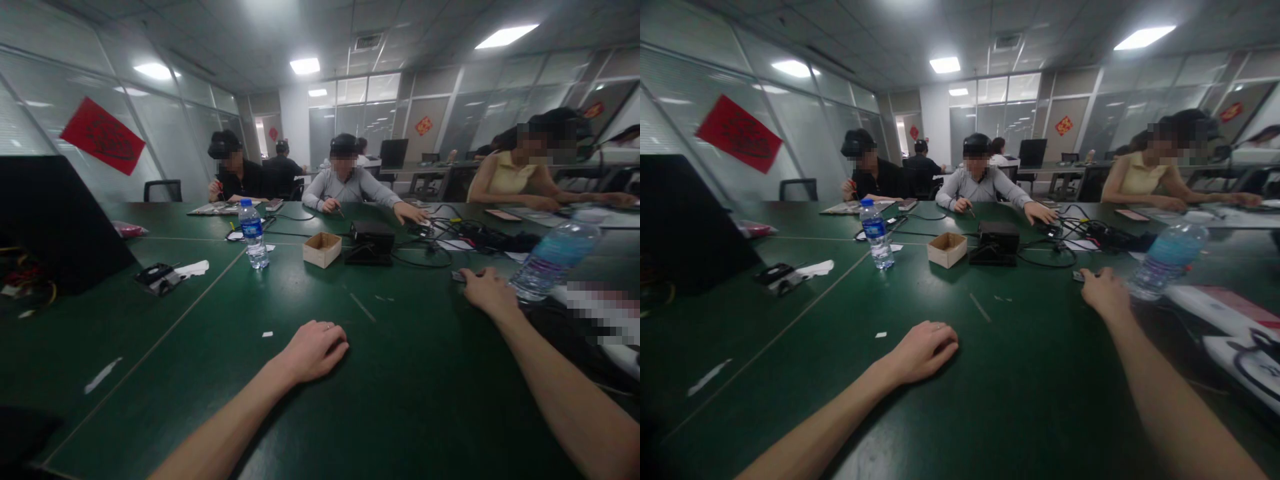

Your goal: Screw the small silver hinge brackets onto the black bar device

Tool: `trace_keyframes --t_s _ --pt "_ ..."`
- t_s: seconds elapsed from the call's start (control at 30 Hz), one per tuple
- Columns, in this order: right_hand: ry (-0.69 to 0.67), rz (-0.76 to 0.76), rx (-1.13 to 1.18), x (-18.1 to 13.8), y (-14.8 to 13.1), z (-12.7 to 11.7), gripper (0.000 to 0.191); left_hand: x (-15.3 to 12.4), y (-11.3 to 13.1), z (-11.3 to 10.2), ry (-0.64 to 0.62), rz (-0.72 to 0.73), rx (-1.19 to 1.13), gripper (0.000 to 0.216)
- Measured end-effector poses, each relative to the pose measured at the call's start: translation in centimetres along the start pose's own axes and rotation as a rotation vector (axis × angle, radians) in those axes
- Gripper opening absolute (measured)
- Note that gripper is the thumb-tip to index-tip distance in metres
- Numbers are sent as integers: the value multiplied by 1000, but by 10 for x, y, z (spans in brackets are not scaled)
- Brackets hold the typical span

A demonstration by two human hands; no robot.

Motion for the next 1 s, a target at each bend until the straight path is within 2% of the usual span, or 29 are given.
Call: trace_keyframes --t_s 1.0 --pt "-8 -42 23 -2 -3 -1 46 0 2 -1 -17 -9 9 14"
Point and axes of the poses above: each hand's wrist, its own x-axis towards the middle knuckle, its own z-axis out of the palm, y = z × x, the point moved 8 cm from there along x, towards the middle knuckle, and after that the axes turned 8 degrees about -x, right-handed, at the moved point
